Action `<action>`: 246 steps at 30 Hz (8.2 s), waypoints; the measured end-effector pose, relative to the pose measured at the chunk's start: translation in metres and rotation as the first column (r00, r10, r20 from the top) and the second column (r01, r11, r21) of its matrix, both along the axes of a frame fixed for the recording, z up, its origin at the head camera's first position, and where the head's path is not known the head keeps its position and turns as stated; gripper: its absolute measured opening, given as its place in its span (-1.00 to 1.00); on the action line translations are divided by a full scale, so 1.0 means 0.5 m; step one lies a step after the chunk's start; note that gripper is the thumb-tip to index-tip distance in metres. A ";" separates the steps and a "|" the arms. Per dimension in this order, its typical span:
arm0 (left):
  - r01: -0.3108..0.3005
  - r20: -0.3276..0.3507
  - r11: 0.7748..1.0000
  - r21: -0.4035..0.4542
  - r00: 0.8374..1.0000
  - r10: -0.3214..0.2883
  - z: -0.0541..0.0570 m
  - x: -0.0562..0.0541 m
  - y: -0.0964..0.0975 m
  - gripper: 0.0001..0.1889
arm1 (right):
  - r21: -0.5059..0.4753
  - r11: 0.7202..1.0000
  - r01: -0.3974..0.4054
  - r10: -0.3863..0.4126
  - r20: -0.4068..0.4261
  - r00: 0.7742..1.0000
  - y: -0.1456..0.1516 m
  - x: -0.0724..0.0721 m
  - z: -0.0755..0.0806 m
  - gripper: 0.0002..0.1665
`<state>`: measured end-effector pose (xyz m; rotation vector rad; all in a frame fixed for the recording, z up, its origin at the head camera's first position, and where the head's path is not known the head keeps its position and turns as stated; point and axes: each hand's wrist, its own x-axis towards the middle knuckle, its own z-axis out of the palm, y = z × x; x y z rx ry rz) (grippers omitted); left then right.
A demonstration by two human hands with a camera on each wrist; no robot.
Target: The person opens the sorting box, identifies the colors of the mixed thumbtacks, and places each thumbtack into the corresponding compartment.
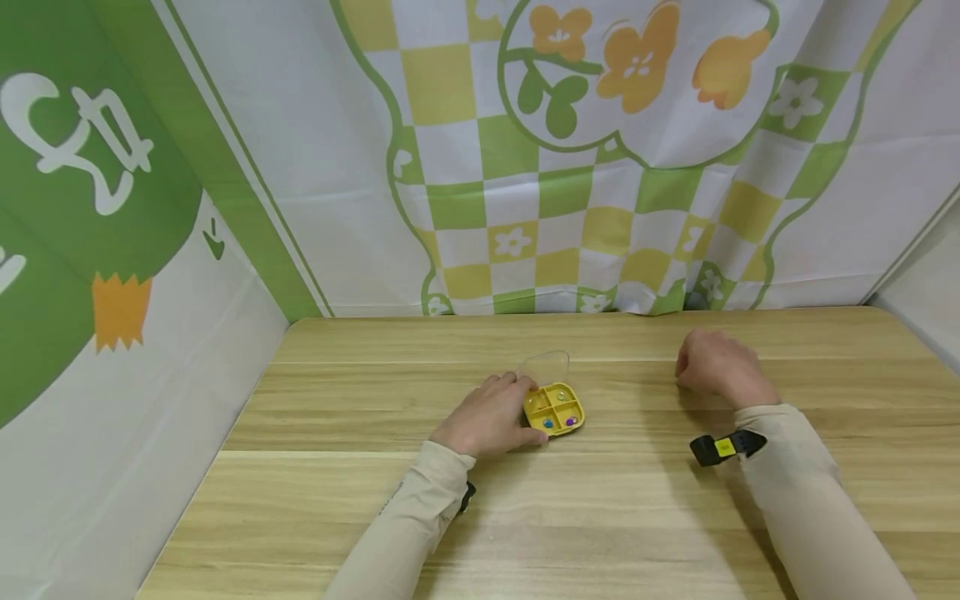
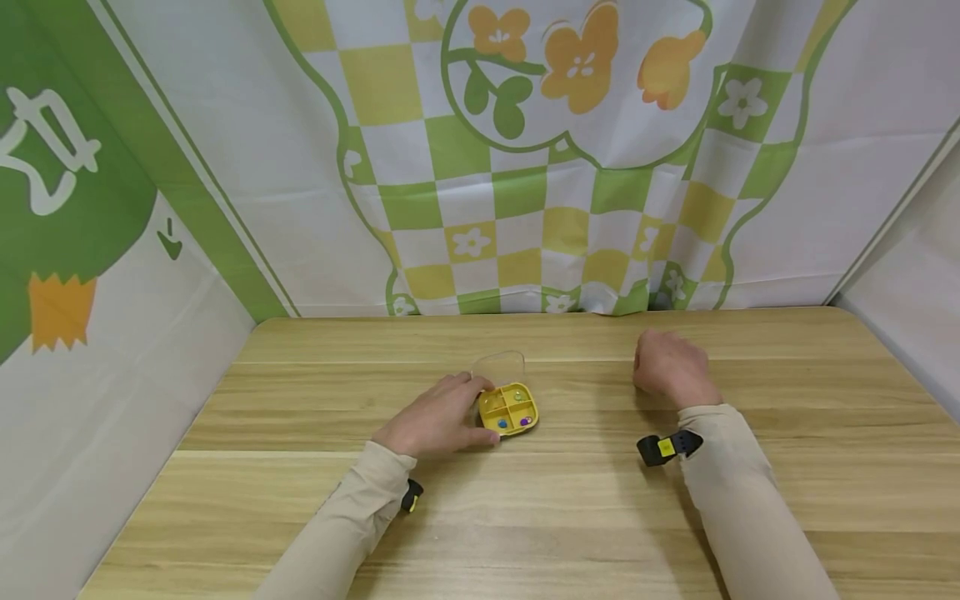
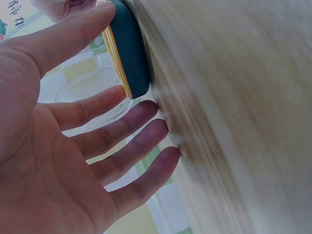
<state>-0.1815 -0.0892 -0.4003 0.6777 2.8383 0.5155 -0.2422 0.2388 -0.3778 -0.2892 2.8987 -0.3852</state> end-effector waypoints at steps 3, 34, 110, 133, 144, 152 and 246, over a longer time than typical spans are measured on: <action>0.001 -0.001 1.000 -0.001 1.000 -0.001 0.000 0.000 0.000 -0.29 | -0.003 1.000 0.002 -0.002 0.003 1.000 0.001 0.000 -0.001 -0.92; 0.000 -0.003 1.000 0.002 1.000 0.000 0.003 0.002 0.001 -0.29 | -0.016 1.000 0.017 -0.017 -0.011 1.000 0.003 0.001 -0.007 -0.81; 0.007 -0.006 1.000 -0.001 1.000 -0.007 0.002 0.000 -0.001 -0.31 | -0.261 0.895 -0.362 0.309 -0.225 0.924 -0.183 0.050 -0.011 -0.88; 0.016 -0.014 1.000 0.007 1.000 -0.016 0.002 -0.001 -0.003 -0.33 | -0.271 0.887 -0.374 0.307 -0.259 0.916 -0.226 0.062 -0.032 -0.90; 0.018 -0.022 1.000 0.006 1.000 -0.018 0.002 0.000 -0.007 -0.36 | -0.279 0.879 -0.387 0.293 -0.324 0.900 -0.249 0.071 -0.047 -0.91; 0.025 -0.019 1.000 0.006 1.000 -0.025 0.001 -0.001 0.000 -0.35 | -0.275 0.890 -0.364 0.280 -0.301 0.912 -0.254 0.076 -0.050 -0.94; -0.063 -0.006 0.998 0.012 0.998 0.063 0.017 -0.001 -0.012 -0.56 | -0.454 0.849 -0.271 0.203 -0.194 0.960 -0.216 0.033 -0.031 -0.54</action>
